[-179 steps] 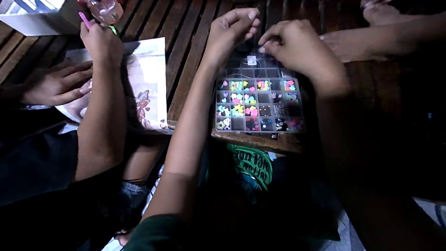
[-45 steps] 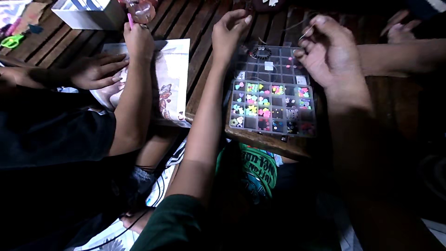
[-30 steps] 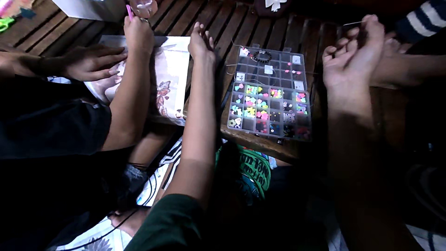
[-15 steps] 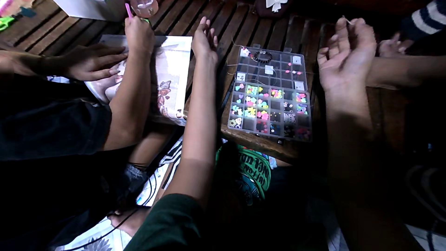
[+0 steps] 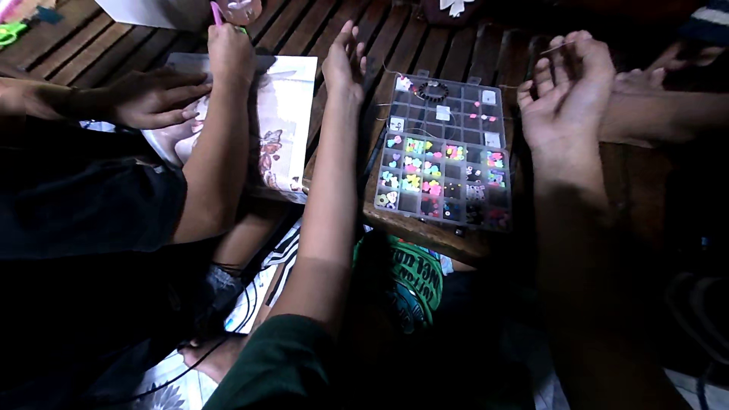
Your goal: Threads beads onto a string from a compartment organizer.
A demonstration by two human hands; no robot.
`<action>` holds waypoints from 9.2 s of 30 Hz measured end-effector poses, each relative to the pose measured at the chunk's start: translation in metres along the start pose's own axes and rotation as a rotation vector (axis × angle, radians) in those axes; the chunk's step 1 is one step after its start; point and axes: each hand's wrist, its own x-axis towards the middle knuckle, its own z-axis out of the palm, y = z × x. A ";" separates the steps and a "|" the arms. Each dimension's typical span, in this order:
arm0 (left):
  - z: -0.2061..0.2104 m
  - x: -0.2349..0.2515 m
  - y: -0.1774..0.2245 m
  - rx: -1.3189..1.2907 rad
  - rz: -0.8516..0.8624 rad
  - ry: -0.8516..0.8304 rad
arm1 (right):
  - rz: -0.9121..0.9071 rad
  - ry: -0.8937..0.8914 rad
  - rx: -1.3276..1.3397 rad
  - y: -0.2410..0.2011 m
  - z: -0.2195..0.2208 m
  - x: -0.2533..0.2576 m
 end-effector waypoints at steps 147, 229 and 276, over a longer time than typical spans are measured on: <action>0.022 -0.038 -0.036 0.669 0.220 -0.904 | -0.078 -0.201 -0.080 0.006 0.004 -0.003; 0.014 -0.027 -0.044 1.067 0.573 -0.915 | 0.197 -0.309 -0.021 0.006 -0.001 -0.010; 0.018 -0.020 -0.035 0.684 0.653 -0.505 | 0.089 -0.430 -0.376 0.002 0.002 -0.018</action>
